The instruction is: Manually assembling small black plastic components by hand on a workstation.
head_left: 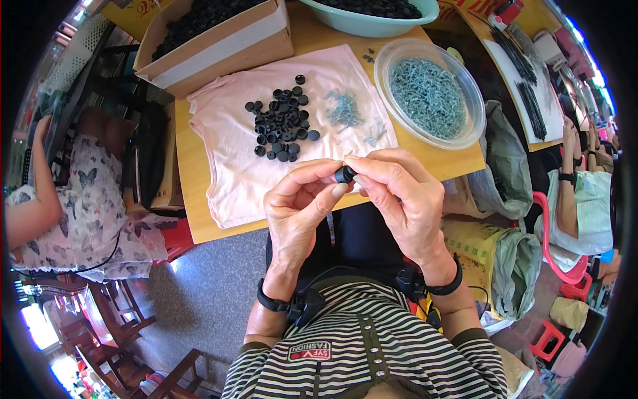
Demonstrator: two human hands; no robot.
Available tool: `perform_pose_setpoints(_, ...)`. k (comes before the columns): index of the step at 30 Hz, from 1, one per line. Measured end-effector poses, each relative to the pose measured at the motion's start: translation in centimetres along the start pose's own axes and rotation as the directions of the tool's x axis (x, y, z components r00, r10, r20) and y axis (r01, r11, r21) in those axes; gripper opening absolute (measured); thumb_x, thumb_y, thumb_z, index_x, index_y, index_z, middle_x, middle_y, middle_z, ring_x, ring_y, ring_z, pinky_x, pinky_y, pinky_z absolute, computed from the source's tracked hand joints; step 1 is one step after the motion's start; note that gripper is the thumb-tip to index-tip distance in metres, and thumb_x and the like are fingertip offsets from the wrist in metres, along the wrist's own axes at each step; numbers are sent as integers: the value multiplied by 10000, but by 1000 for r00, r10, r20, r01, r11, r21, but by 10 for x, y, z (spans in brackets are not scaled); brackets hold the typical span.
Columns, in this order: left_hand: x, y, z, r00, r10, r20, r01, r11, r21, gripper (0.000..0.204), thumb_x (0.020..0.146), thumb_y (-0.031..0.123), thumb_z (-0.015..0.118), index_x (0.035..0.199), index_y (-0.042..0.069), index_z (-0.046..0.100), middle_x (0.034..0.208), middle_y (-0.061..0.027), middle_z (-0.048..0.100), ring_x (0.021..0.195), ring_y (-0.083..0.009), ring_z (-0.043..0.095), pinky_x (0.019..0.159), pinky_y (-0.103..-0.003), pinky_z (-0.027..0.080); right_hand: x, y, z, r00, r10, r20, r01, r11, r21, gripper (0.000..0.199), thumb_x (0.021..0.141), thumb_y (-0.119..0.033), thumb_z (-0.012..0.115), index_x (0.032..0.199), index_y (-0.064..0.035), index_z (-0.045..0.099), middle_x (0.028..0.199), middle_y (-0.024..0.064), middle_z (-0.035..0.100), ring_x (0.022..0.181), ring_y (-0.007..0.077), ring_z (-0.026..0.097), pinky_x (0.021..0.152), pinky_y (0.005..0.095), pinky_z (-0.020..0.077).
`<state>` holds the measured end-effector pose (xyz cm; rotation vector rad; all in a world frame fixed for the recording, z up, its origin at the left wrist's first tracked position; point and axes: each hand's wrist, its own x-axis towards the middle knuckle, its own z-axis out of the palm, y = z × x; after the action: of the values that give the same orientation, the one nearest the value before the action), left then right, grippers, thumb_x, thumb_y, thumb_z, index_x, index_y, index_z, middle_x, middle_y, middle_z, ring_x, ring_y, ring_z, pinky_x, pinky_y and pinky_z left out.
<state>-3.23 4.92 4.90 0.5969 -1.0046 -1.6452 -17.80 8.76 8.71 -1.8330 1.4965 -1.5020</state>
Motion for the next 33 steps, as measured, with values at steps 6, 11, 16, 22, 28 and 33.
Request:
perform_pose_setpoints(6, 0, 0, 2, 991, -123, -47, 117, 987, -113, 249, 777, -56, 672, 1017, -15, 618, 946, -90, 662, 873, -154, 638, 818, -287, 516, -2, 0, 7, 1000, 22, 3, -23, 999, 34, 419, 668, 71, 701, 1069, -18, 619, 859, 81, 587, 743, 211, 584, 642, 295, 502)
perform_pose_setpoints(11, -1, 0, -2, 982, -188, -30, 183, 974, -135, 239, 773, -44, 682, 1001, 5, 629, 953, -87, 665, 881, -143, 631, 834, -292, 500, 0, 11, 8, 995, -96, 19, 97, 991, -95, 454, 612, 89, 711, 1042, -17, 615, 849, 77, 576, 731, 216, 575, 616, 304, 491)
perform_pose_setpoints(16, 0, -4, -3, 960, -275, -46, 255, 933, -254, 190, 778, -39, 680, 957, 16, 648, 991, -86, 654, 921, -138, 608, 866, -290, 478, 3, 20, 11, 988, -156, 9, 156, 982, -109, 416, 600, 88, 713, 994, -11, 624, 833, 82, 580, 718, 220, 568, 608, 307, 484)
perform_pose_setpoints(22, 1, -11, -6, 958, -284, -36, 256, 907, -336, 171, 788, -38, 672, 948, 18, 652, 984, -82, 653, 923, -143, 606, 869, -287, 475, 7, 23, 10, 987, -158, 36, 160, 985, -65, 395, 592, 80, 711, 970, -6, 632, 819, 81, 583, 693, 217, 556, 591, 290, 468)
perform_pose_setpoints(28, 2, -18, -6, 945, -324, -49, 277, 870, -407, 164, 802, -36, 660, 955, 24, 650, 977, -79, 652, 915, -140, 608, 851, -284, 490, 13, 25, 7, 979, -167, 117, 179, 978, -103, 355, 606, 61, 710, 949, 12, 629, 812, 87, 578, 682, 229, 547, 581, 300, 455)
perform_pose_setpoints(33, 5, -20, -10, 936, -344, -71, 290, 872, -394, 162, 811, -22, 657, 968, 19, 648, 981, -76, 651, 902, -138, 611, 826, -275, 503, 17, 28, 12, 975, -157, 154, 178, 975, -132, 297, 649, 50, 694, 935, 12, 624, 806, 99, 570, 676, 239, 545, 588, 304, 457)
